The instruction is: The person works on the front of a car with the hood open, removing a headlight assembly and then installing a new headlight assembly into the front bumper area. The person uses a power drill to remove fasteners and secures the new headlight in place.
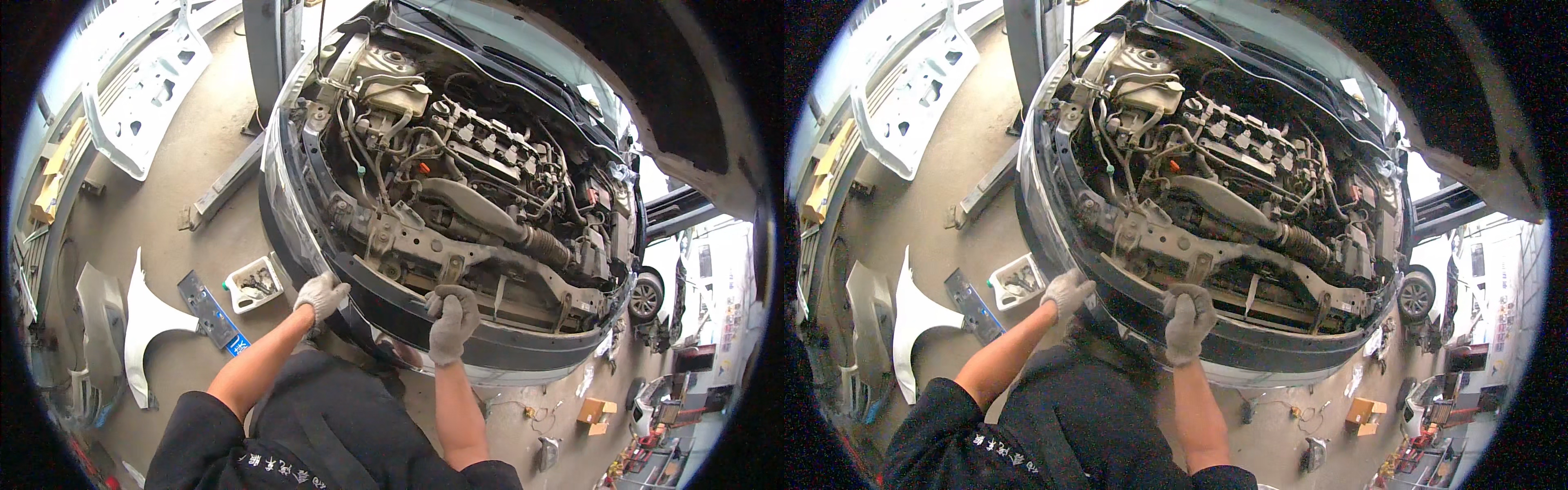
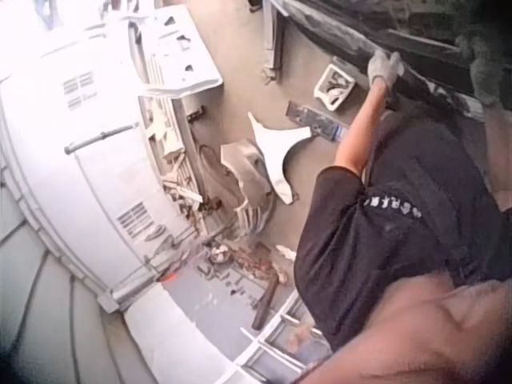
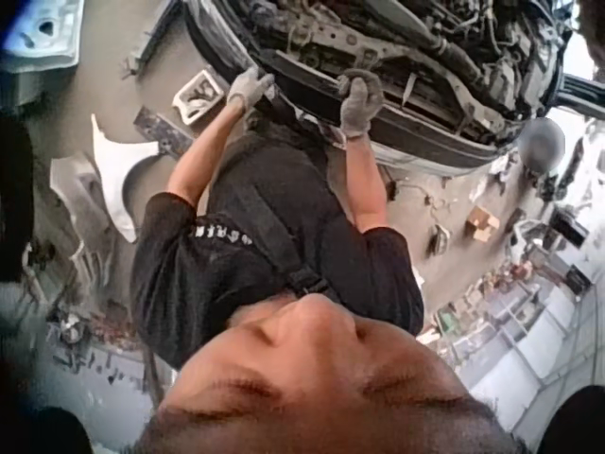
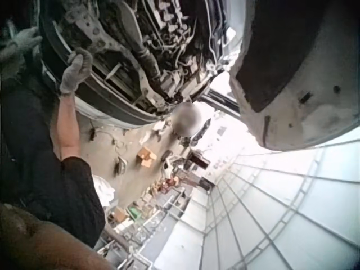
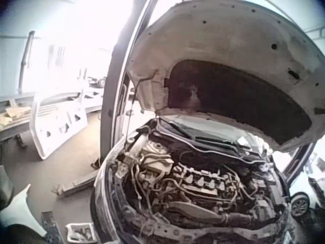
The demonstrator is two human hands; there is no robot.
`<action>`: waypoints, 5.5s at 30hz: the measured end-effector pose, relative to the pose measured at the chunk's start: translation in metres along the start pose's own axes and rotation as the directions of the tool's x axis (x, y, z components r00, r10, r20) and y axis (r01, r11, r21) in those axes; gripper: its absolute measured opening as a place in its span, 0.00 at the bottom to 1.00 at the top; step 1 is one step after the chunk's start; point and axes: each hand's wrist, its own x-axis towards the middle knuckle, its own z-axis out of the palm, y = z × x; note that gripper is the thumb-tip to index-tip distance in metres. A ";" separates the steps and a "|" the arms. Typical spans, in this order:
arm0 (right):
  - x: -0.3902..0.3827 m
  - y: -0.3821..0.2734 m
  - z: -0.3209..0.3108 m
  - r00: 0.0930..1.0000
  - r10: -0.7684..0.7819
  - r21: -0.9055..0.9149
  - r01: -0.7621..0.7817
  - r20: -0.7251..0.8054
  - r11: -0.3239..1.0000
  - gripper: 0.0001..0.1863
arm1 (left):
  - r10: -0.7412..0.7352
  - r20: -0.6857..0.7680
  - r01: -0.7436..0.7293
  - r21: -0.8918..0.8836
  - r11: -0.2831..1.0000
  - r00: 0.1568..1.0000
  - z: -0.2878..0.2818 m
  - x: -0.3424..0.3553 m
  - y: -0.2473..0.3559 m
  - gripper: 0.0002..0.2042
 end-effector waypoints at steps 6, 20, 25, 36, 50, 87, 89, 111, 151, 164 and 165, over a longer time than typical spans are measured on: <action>-0.015 0.009 0.016 0.981 0.010 -0.319 0.053 0.194 0.946 0.08 | 0.050 0.118 -0.055 0.035 0.998 0.992 0.010 0.011 0.003 0.23; 0.013 0.029 -0.055 0.964 0.196 0.218 -0.155 -0.181 0.964 0.10 | 0.070 -0.015 -0.070 -0.002 0.998 0.997 -0.004 0.011 0.003 0.20; 0.019 0.018 -0.043 0.950 0.217 0.203 -0.172 -0.223 0.964 0.10 | 0.205 -0.114 -0.150 0.367 0.918 0.972 -0.046 0.023 -0.003 0.26; 0.017 -0.026 0.057 0.994 0.108 0.041 -0.109 0.015 0.993 0.10 | 0.236 0.234 -0.319 0.433 0.843 0.943 -0.050 0.057 -0.004 0.19; 0.017 0.045 0.126 0.920 0.112 -0.123 -0.071 0.375 0.990 0.09 | 0.186 0.194 -0.243 0.330 0.912 0.963 -0.037 0.057 -0.007 0.19; 0.040 0.050 0.141 0.815 0.325 -0.426 -0.107 0.480 0.899 0.11 | 0.238 0.118 -0.262 0.272 0.926 0.964 -0.032 0.046 -0.009 0.15; 0.030 0.050 0.134 0.823 0.226 -0.391 -0.005 0.522 0.920 0.11 | 0.238 0.117 -0.262 0.271 0.926 0.964 -0.025 0.052 -0.014 0.16; 0.037 0.066 0.065 0.882 0.287 0.067 -0.335 0.374 0.940 0.10 | -0.108 -0.291 0.023 -0.279 0.960 0.951 -0.016 -0.002 -0.038 0.23; -0.038 -0.056 0.046 0.895 0.404 -0.262 -0.350 0.191 0.899 0.11 | -0.009 0.107 0.066 -0.544 0.837 0.994 0.038 0.017 -0.071 0.29; -0.145 -0.060 -0.013 0.485 0.813 -0.806 0.591 0.324 -0.032 0.12 | 0.064 0.210 0.035 -0.436 0.899 0.976 -0.009 -0.022 -0.107 0.14; -0.150 -0.071 -0.006 0.451 0.836 -0.791 0.611 0.313 -0.034 0.13 | 0.142 0.159 -0.075 -0.369 0.926 0.977 -0.027 -0.029 -0.089 0.13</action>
